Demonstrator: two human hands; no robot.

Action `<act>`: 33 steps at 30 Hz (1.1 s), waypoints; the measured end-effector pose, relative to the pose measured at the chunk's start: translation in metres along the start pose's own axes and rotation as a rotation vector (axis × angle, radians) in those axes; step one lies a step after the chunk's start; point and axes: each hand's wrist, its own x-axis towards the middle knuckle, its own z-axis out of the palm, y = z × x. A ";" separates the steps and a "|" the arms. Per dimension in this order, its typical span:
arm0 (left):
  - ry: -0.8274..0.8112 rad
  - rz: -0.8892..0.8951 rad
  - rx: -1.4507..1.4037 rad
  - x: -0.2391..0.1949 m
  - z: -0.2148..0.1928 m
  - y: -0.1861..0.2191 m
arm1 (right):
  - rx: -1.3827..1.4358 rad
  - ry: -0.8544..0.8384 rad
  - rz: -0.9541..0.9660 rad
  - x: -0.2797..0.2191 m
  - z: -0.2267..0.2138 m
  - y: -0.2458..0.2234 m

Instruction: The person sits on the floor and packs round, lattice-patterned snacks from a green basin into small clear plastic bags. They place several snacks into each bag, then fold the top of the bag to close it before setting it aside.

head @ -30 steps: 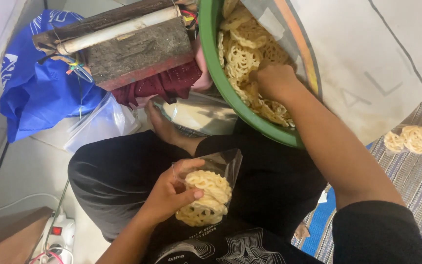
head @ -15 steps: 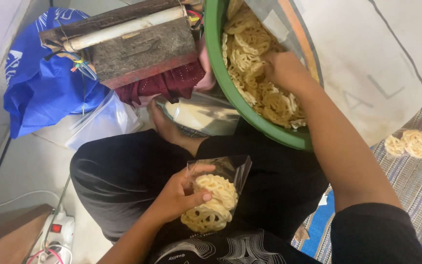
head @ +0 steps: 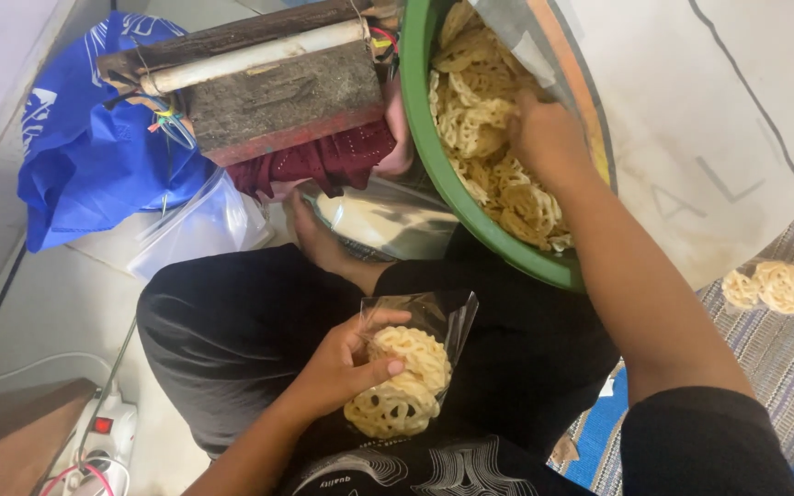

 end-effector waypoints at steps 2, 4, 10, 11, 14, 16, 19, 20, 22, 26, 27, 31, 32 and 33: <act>-0.006 0.030 -0.011 0.002 0.000 -0.005 | -0.372 0.001 -0.052 0.002 0.014 0.007; -0.005 0.022 0.000 0.001 0.000 -0.002 | -0.492 0.023 -0.106 0.001 0.022 0.002; -0.018 0.052 -0.033 -0.001 0.001 -0.005 | -0.631 -0.209 -0.323 -0.003 0.019 -0.026; -0.012 0.048 -0.043 -0.001 0.001 -0.006 | -0.630 -0.127 -0.383 -0.003 0.021 -0.022; -0.013 0.063 -0.050 -0.002 0.000 -0.009 | -0.515 -0.090 -0.357 0.002 0.031 -0.002; -0.007 0.078 -0.035 -0.003 0.000 -0.008 | -0.468 0.128 -0.438 0.006 0.031 0.009; -0.005 0.101 -0.031 -0.003 -0.001 -0.007 | -0.280 0.368 -0.513 0.009 0.020 0.012; -0.012 0.107 -0.038 -0.004 -0.001 -0.007 | -0.143 0.389 -0.505 0.010 0.015 0.010; -0.011 0.121 -0.039 -0.003 0.000 -0.008 | -0.046 0.258 -0.371 0.006 0.007 -0.003; -0.025 0.184 -0.057 0.000 0.001 -0.017 | 0.097 0.075 -0.152 0.004 0.003 -0.003; -0.023 0.187 -0.058 -0.001 0.001 -0.014 | 0.095 0.076 -0.156 0.007 0.007 0.003; -0.006 0.129 -0.027 -0.004 0.000 -0.009 | 0.220 -0.042 0.033 0.005 0.000 -0.009; 0.002 0.122 -0.009 -0.004 0.000 -0.009 | 0.290 -0.125 0.178 0.001 -0.008 -0.021; 0.003 0.123 -0.009 -0.005 -0.001 -0.010 | 0.290 -0.124 0.177 0.002 -0.003 -0.015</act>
